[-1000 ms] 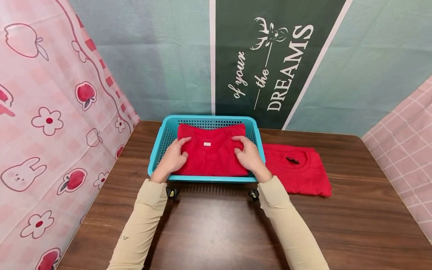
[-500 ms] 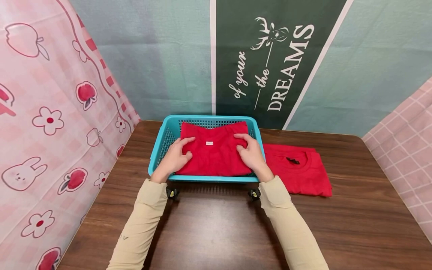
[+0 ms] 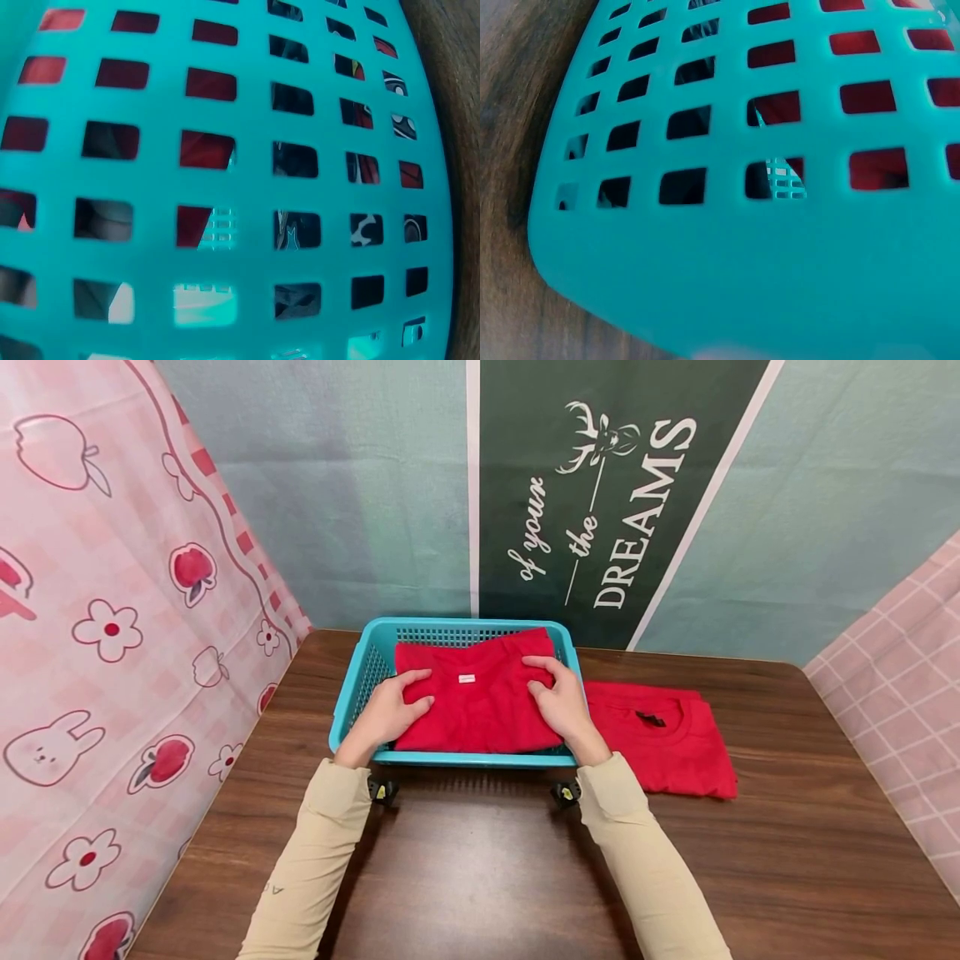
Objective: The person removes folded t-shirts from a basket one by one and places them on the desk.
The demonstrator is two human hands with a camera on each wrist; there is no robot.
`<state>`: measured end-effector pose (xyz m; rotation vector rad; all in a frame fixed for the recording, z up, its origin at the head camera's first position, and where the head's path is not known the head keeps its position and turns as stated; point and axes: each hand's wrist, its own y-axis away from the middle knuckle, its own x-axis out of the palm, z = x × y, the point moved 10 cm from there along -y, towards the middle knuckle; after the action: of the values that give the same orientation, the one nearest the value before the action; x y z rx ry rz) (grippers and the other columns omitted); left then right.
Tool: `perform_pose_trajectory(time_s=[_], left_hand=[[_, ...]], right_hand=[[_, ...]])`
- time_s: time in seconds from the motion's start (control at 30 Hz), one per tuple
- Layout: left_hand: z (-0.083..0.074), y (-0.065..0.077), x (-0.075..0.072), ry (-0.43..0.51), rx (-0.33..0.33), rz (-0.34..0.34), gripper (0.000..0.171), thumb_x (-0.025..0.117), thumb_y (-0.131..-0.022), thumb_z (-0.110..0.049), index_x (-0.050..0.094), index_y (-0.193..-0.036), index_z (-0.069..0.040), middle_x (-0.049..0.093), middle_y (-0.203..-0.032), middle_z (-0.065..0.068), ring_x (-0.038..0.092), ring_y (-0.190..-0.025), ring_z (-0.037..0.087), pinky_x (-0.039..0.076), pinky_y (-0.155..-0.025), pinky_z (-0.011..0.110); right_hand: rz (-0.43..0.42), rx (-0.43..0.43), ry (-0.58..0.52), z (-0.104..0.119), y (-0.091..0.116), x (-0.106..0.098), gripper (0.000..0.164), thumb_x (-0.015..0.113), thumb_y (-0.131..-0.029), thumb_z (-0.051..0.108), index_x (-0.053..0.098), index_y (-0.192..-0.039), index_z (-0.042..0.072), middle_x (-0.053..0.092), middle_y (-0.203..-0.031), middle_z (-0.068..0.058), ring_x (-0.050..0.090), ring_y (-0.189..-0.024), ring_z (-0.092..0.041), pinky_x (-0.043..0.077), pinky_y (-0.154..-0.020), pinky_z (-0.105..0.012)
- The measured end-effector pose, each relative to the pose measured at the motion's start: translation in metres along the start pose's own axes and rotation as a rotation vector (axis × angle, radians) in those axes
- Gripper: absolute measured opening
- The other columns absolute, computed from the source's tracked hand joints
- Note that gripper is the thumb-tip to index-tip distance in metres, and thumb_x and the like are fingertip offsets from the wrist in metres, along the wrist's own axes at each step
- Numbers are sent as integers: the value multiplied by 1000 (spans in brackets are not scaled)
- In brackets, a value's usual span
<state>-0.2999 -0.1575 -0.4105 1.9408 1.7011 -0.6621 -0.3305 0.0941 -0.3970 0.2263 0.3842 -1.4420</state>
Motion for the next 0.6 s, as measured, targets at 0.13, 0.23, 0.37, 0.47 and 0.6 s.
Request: perform_pose_trajectory(time_s=[0.13, 0.23, 0.37, 0.47, 0.6], left_hand=[[-1, 1, -3, 23, 6, -22, 56, 63, -91, -20, 45, -144, -14, 60, -124, 14, 61, -97, 26, 56, -81, 38], [-1, 2, -5, 35, 4, -49, 54, 62, -92, -19, 46, -144, -15, 60, -122, 14, 61, -94, 25, 56, -79, 37], [-2, 2, -11, 67, 17, -101, 54, 61, -93, -18, 45, -144, -17, 63, -117, 12, 60, -86, 22, 55, -75, 34], [-3, 3, -17, 110, 33, -151, 53, 59, -94, -18, 46, -145, -19, 66, -105, 12, 59, -78, 21, 53, -73, 30], [-4, 5, -24, 167, 48, -194, 50, 58, -94, -17, 48, -143, -20, 68, -88, 15, 58, -79, 22, 51, -73, 29]], right_hand=[[-8, -5, -46, 0, 0, -1, 40, 58, -92, 9, 57, -132, 13, 55, -132, -10, 52, -114, -27, 50, -91, -42], [-16, -1, -77, 0, 0, -2, 40, 58, -92, 8, 57, -132, 12, 54, -133, -10, 52, -116, -27, 50, -92, -41], [-51, 5, -99, 0, 0, -7, 40, 59, -92, 8, 58, -131, 12, 53, -134, -10, 50, -118, -26, 50, -90, -38], [-80, 19, -125, -1, 1, -12, 41, 61, -91, 9, 59, -131, 14, 52, -135, -9, 48, -119, -25, 50, -88, -34], [-87, 46, -168, -4, 1, -14, 44, 63, -90, 11, 57, -133, 16, 50, -136, -8, 48, -120, -24, 52, -83, -28]])
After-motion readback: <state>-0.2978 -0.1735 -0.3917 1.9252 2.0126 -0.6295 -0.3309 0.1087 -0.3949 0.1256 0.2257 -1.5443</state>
